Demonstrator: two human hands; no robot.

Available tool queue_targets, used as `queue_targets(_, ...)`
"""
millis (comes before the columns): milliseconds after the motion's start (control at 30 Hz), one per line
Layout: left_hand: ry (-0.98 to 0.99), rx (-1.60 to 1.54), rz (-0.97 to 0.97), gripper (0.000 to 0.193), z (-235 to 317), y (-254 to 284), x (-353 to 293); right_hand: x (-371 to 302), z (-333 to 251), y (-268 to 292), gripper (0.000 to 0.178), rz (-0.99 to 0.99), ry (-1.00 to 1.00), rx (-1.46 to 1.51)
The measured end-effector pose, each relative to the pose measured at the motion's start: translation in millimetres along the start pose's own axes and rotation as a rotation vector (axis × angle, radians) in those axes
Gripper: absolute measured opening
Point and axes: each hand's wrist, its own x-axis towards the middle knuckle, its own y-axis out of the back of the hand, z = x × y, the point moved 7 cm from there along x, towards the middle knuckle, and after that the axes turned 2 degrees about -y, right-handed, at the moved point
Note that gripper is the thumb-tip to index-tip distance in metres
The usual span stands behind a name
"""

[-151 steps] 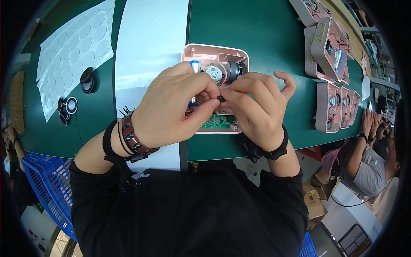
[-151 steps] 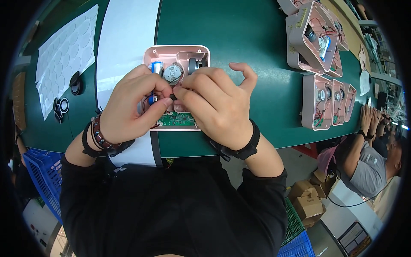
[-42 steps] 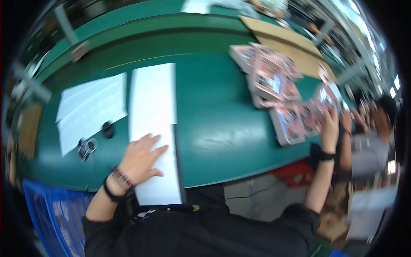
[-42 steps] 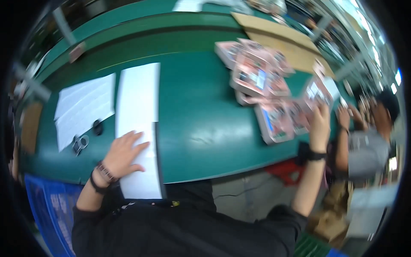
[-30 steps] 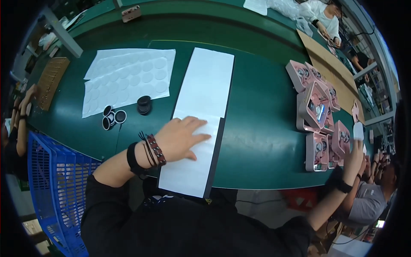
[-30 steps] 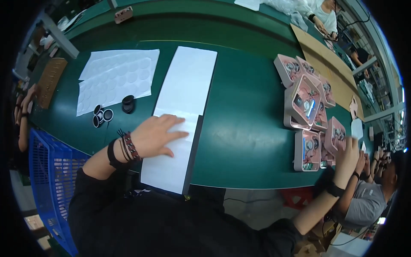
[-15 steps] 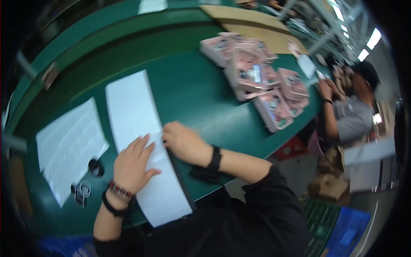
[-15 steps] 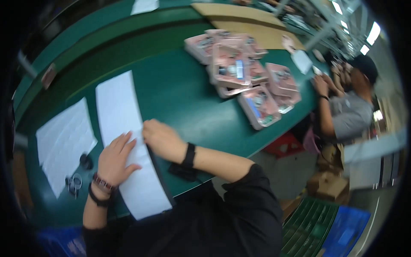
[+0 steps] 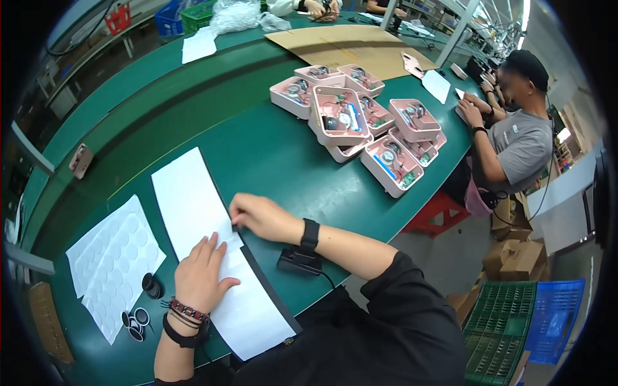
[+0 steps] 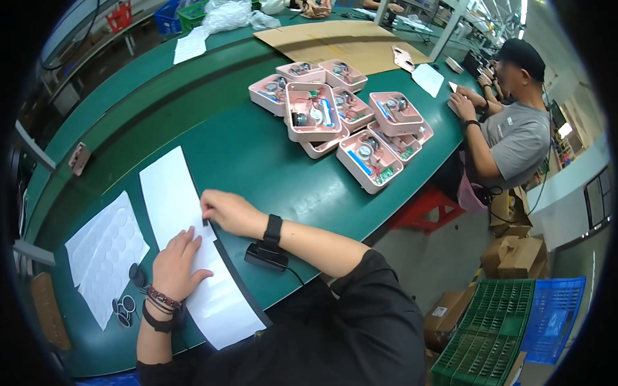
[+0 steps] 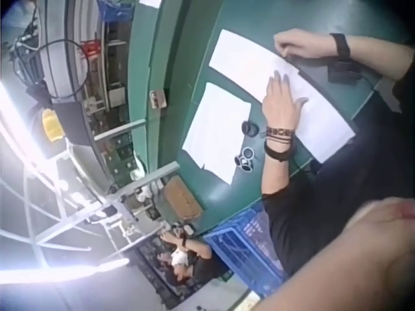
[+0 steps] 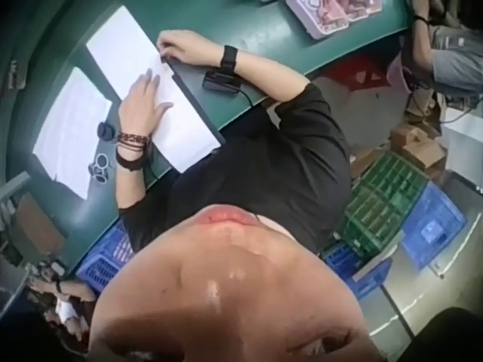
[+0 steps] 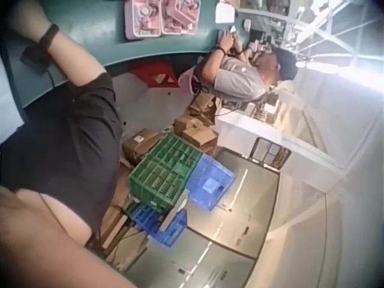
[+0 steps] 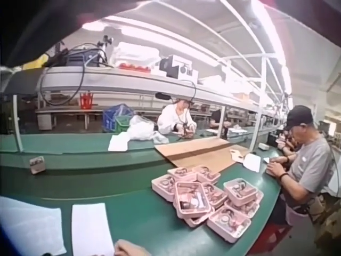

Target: The person picks up a pink plastic housing and presses a black adhesive strip onto the internal wires before setting it aside to repeat the process.

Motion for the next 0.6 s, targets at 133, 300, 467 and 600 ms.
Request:
queue_targets(133, -0.017, -0.165, 0.076, 0.055, -2.1, 13.2, 3.3, -7.2, -12.3, 10.3, 0.016, 0.183, 0.067, 0.059)
queue_targets(300, 0.229, -0.695, 0.081, 0.024, -26.6, 11.0, 6.9, -24.5, -46.1, -17.9, 0.020, 0.216, 0.308, -0.059)
queue_targets(467, 0.014, -0.447, 0.332, 0.009, -2.4, 36.5, 6.7, -28.9, -51.7, -7.7, 0.023, 0.287, 0.406, -0.238)
queue_targets(600, -0.003, -0.420, 0.365, 0.008, 5.6, 40.7, 7.7, -31.7, -54.2, 2.4, 0.023, 0.237, 0.432, -0.332)
